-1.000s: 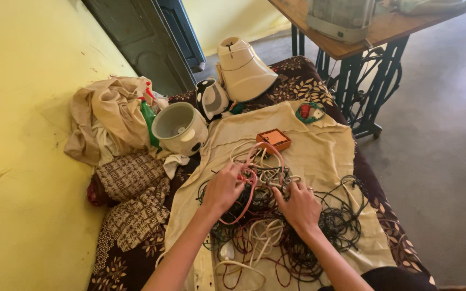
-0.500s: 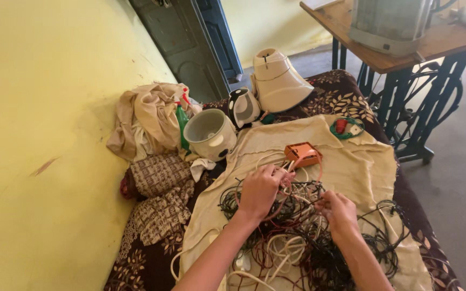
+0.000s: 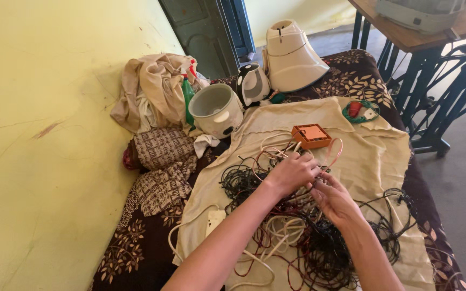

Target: The person sits on a bed and untangles a pile of mixed electrical wires. They separate a pink wire from the tangle, coil it neatly around their fingers, and secure it with a small rubber band.

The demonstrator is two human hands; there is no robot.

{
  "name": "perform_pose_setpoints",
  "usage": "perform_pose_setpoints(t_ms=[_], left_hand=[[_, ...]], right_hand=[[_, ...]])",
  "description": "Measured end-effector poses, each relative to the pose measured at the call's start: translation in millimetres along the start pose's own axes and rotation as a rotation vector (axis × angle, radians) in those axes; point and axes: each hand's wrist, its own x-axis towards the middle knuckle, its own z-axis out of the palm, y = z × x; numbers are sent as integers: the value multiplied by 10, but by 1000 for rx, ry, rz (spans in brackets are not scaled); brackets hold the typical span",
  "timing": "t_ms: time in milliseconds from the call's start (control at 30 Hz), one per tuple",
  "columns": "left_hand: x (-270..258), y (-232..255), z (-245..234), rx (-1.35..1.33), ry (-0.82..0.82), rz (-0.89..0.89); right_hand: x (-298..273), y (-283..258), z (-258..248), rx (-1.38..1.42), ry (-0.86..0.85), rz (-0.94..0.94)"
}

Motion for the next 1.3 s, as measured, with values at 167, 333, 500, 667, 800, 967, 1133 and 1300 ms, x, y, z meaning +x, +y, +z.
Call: perform_pose_setpoints(t_ms=[167,333,500,667,800,967,1133,1300], left_hand=[[47,-79,120,72,-307,-183],[47,3,155,-45,-343,-166],[23,148,158,-258,-241,-74],[-63,355,-208,-548,-242,-305],[-155,608,-313,-412,18,-467],[-255,606,-378,-387,160,-474],[-323,383,-431,-83,421,-711],[-383,166,-268,-404,273,-1022]], right_hand=[[-306,-132,345,-346,149,-104],[-409,-206,609,-906,223,-290],[-474,-130,635,-1412,324,-563],[-598,-183,651,-1544,276,-857],[-664,-134,708,-1592,303,-853],[-651,-203,701,-1615,291,-838],[-542,-272,448,-1588,357,-581],[-520,-503,294,-1304,381,-399]])
